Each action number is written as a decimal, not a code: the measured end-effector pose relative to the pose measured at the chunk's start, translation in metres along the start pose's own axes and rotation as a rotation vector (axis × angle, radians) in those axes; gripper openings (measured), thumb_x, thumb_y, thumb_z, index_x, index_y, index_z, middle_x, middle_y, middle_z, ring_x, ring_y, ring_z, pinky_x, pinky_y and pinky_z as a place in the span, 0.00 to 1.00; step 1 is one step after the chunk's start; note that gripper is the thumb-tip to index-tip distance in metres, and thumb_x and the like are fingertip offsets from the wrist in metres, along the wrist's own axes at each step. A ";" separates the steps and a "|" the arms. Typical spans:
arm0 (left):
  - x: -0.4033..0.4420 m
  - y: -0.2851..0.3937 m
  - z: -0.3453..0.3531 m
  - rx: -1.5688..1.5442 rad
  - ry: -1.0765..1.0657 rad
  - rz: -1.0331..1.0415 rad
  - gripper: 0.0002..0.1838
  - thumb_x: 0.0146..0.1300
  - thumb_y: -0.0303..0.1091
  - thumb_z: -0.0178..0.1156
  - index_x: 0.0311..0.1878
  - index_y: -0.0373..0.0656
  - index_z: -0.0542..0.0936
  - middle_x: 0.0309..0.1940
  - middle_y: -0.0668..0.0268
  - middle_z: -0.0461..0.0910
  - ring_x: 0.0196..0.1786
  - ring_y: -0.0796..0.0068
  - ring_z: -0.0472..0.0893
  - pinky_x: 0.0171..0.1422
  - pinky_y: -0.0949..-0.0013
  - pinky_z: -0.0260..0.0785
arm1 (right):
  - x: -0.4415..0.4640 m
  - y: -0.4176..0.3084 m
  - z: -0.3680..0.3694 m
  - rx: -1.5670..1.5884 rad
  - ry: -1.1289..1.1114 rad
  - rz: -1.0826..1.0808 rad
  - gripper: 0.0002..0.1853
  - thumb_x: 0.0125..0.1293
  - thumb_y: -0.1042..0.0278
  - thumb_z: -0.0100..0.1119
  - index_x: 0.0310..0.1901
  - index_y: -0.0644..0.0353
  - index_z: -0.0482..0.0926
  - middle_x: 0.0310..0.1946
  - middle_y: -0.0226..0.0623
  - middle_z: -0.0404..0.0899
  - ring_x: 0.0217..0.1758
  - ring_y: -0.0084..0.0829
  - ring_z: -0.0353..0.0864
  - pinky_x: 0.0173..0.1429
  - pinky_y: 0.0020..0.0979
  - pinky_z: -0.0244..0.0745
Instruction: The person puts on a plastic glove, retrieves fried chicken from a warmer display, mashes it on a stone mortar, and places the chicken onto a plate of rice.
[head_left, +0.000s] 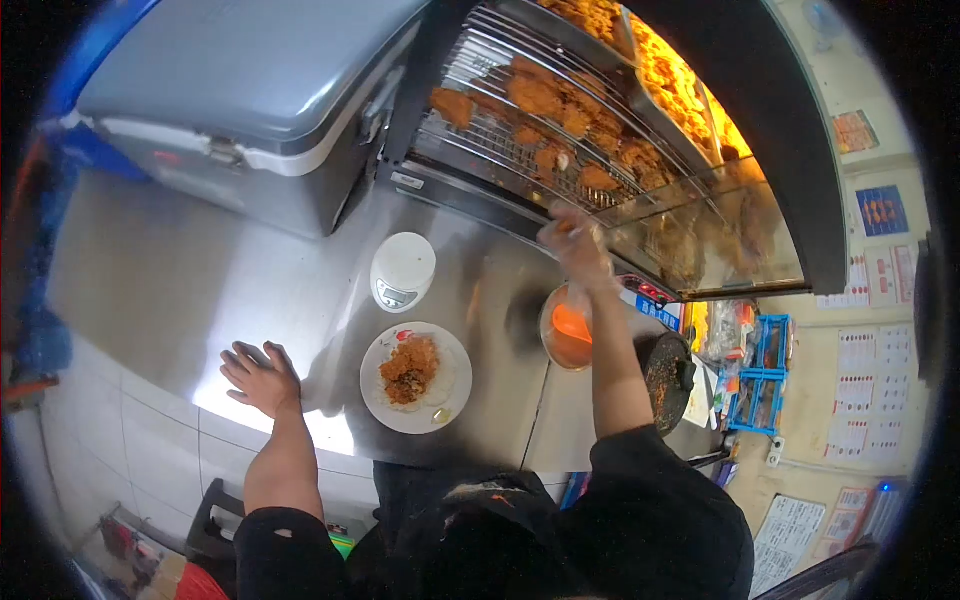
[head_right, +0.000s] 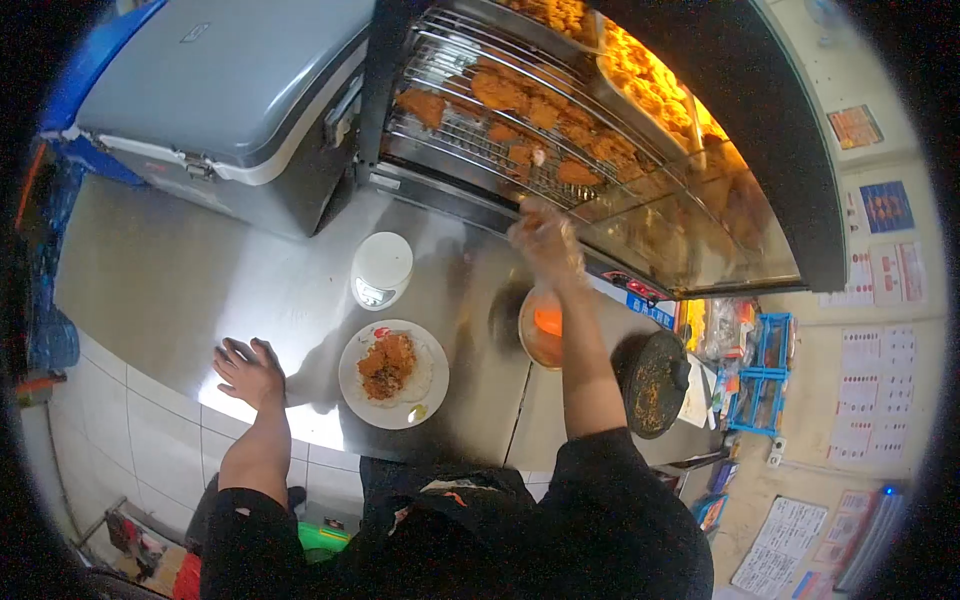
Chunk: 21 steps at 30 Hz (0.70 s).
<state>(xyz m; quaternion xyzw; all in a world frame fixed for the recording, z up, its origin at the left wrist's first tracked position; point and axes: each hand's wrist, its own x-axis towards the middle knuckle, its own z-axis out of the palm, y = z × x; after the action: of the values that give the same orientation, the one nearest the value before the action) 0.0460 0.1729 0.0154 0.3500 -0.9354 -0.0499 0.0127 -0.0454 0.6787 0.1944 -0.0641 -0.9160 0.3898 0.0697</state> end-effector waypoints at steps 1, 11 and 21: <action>0.001 0.000 0.000 -0.005 0.010 0.016 0.38 0.75 0.63 0.43 0.80 0.50 0.60 0.83 0.60 0.52 0.85 0.55 0.48 0.84 0.36 0.38 | -0.021 0.009 0.006 0.115 -0.082 0.001 0.19 0.60 0.73 0.70 0.54 0.59 0.80 0.33 0.34 0.83 0.38 0.24 0.82 0.47 0.32 0.79; -0.007 -0.002 0.001 0.037 0.048 0.021 0.38 0.74 0.64 0.44 0.79 0.51 0.63 0.81 0.59 0.56 0.83 0.59 0.52 0.81 0.36 0.44 | -0.247 -0.006 0.052 0.730 -0.393 0.669 0.28 0.62 0.71 0.74 0.61 0.64 0.72 0.51 0.34 0.82 0.52 0.26 0.82 0.60 0.33 0.79; 0.002 -0.030 0.046 0.142 0.195 0.118 0.42 0.71 0.72 0.44 0.78 0.53 0.65 0.80 0.58 0.59 0.81 0.54 0.56 0.77 0.32 0.49 | -0.401 0.145 -0.128 0.276 0.238 0.677 0.21 0.57 0.66 0.75 0.51 0.64 0.82 0.43 0.34 0.88 0.47 0.25 0.85 0.55 0.32 0.80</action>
<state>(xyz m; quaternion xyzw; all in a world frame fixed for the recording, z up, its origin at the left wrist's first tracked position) 0.0613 0.1523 -0.0334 0.2975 -0.9498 0.0517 0.0816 0.3807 0.8000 0.1461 -0.3979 -0.7674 0.5001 0.0510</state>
